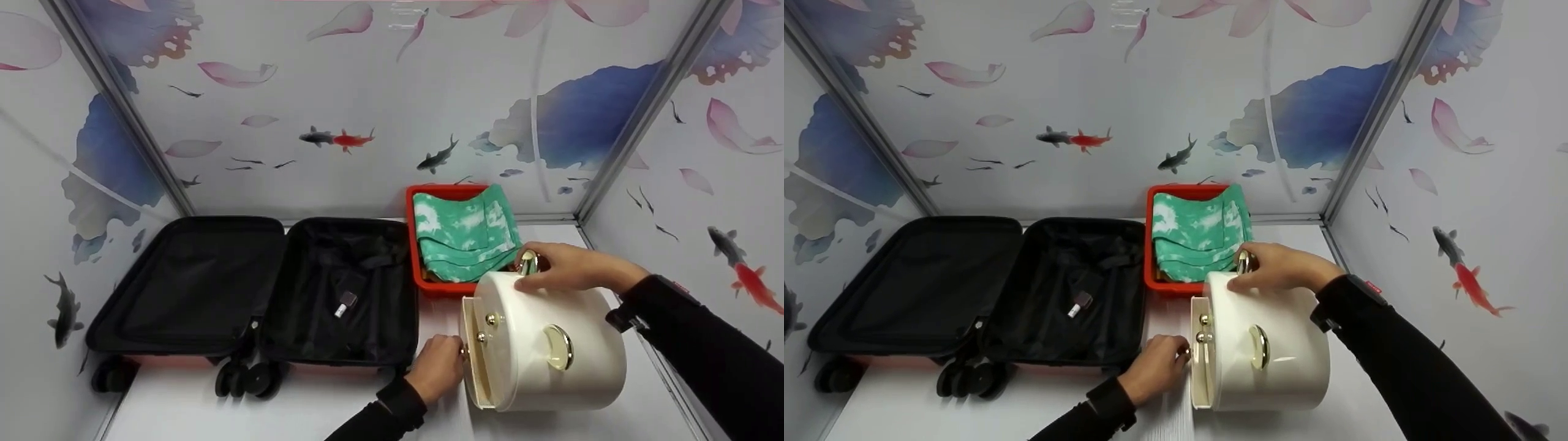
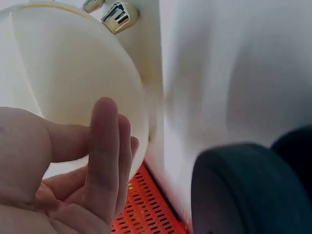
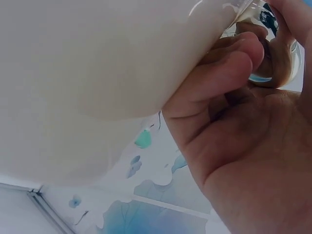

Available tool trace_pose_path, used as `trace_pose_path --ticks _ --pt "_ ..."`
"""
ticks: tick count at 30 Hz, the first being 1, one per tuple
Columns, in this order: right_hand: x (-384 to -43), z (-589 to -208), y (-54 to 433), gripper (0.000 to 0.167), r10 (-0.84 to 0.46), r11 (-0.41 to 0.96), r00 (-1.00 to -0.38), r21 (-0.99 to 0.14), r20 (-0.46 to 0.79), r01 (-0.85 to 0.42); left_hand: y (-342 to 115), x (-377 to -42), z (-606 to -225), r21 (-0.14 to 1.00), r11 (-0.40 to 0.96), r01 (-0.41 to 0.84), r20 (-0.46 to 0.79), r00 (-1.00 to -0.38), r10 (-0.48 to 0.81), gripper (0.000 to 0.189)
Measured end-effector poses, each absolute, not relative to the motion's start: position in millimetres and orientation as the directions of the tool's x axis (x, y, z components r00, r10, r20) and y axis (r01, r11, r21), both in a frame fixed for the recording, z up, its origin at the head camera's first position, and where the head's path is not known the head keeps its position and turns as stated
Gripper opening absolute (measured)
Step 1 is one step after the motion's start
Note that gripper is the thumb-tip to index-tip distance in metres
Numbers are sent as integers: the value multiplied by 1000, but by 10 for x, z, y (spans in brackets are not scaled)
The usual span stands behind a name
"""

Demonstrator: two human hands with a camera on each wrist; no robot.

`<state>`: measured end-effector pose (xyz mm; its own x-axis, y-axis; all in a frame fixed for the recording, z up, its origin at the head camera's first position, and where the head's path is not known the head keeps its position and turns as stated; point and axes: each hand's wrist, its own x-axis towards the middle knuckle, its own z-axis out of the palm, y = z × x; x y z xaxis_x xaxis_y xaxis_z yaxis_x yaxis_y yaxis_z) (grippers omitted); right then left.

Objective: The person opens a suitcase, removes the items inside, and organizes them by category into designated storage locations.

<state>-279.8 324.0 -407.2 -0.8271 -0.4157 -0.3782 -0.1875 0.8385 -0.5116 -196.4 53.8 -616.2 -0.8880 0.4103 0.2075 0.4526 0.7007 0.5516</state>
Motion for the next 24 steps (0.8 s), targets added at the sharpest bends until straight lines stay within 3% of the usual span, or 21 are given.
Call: trace_pose_path --ticks 3,10,17,24 --pt "-2801 -4069 3240 48 -418 839 -826 -508 -378 -193 486 -1921 -6167 523 730 440 231 -898 375 25" --pt "-2805 -4072 3231 50 -419 839 -820 -512 -389 -185 418 -1769 -6195 383 830 406 281 -907 314 13" --pt "-2806 -4063 3217 48 -412 844 -824 -503 -389 -184 377 -1678 -6235 253 909 332 378 -898 223 20" --pt "-2810 -4076 3214 50 -411 849 -824 -494 -389 -190 355 -1646 -6234 189 934 305 393 -895 212 17"
